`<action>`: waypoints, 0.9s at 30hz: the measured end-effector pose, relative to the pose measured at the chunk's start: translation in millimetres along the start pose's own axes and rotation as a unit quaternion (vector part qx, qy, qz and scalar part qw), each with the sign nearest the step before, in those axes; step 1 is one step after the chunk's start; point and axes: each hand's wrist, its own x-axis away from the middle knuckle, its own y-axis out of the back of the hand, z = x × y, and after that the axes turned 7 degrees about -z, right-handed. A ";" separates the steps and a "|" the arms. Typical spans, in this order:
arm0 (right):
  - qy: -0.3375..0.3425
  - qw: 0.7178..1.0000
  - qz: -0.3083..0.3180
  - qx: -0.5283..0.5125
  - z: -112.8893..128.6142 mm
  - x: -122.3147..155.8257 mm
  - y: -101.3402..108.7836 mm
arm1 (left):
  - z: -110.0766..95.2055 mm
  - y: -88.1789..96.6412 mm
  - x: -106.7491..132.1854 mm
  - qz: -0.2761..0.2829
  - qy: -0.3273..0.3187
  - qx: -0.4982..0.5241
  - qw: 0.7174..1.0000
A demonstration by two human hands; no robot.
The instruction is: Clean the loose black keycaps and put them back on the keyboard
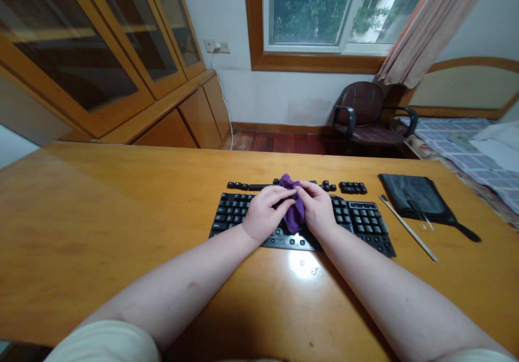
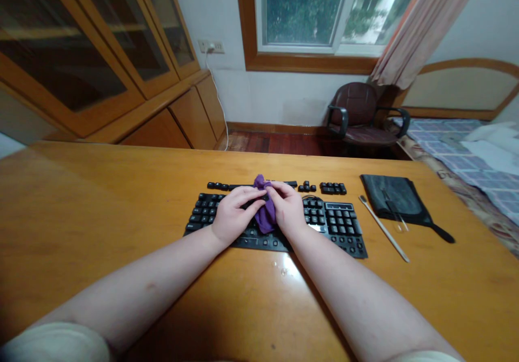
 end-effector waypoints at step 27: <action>-0.022 0.996 0.083 -0.020 6.3 -1.3 2.7 | 5.1 -6.4 -8.2 -0.090 0.347 0.255 0.898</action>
